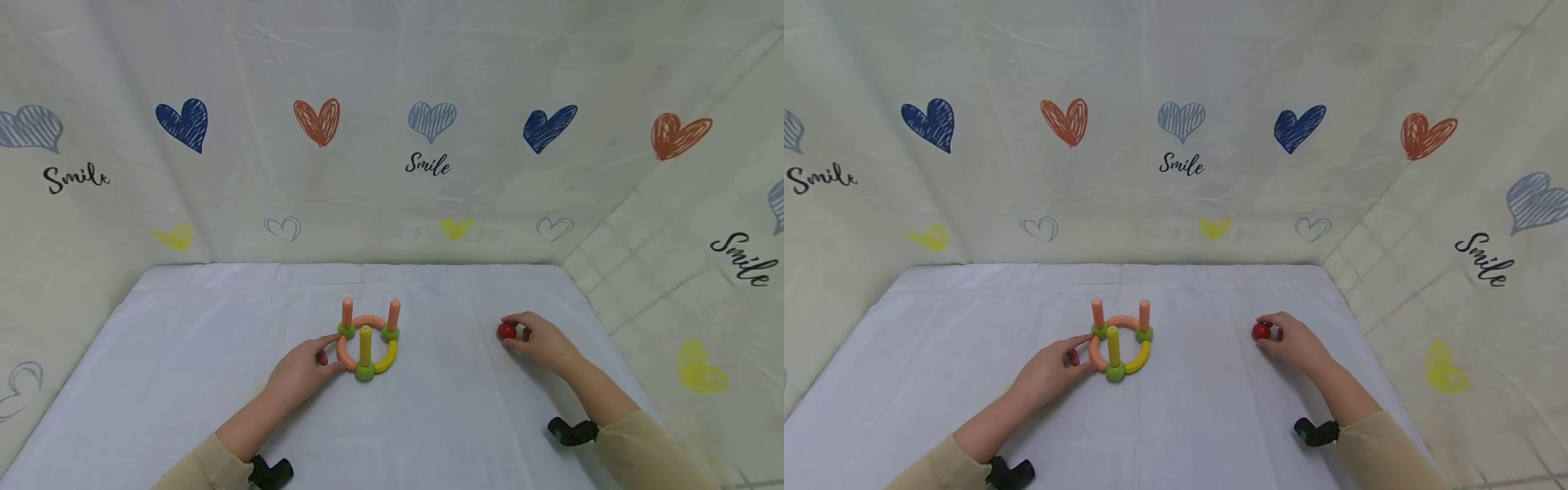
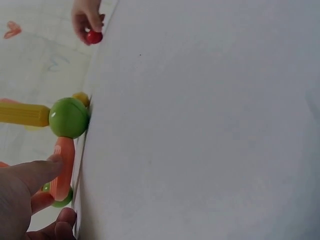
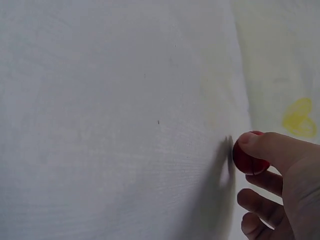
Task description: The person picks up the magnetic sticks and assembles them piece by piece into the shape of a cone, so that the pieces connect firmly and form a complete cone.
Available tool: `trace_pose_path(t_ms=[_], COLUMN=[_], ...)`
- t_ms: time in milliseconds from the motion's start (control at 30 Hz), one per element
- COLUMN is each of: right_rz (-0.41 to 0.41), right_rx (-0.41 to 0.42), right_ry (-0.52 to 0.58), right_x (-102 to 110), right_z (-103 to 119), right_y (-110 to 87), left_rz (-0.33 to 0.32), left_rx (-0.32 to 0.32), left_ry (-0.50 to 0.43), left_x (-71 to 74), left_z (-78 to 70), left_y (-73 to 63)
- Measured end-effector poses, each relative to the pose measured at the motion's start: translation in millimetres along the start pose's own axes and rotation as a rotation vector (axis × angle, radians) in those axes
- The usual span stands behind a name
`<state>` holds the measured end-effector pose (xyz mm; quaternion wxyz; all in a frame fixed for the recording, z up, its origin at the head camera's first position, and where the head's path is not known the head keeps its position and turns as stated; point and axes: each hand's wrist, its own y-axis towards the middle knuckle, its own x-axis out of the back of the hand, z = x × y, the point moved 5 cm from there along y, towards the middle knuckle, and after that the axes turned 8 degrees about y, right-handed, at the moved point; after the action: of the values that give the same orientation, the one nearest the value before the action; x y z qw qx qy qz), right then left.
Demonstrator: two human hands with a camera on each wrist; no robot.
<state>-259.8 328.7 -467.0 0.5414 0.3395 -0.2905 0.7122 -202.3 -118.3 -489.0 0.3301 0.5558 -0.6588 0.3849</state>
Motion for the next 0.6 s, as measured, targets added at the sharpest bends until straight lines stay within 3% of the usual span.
trace_pose_path(t_ms=[600], right_rz=[-0.026], right_rx=[0.054], right_ry=[0.104], right_x=[-5], right_z=[24], right_y=[5.2], left_rz=[0.003], left_rx=[0.001], left_ry=[-0.006], left_x=[1.2], left_z=[-2.4], left_y=[-2.0])
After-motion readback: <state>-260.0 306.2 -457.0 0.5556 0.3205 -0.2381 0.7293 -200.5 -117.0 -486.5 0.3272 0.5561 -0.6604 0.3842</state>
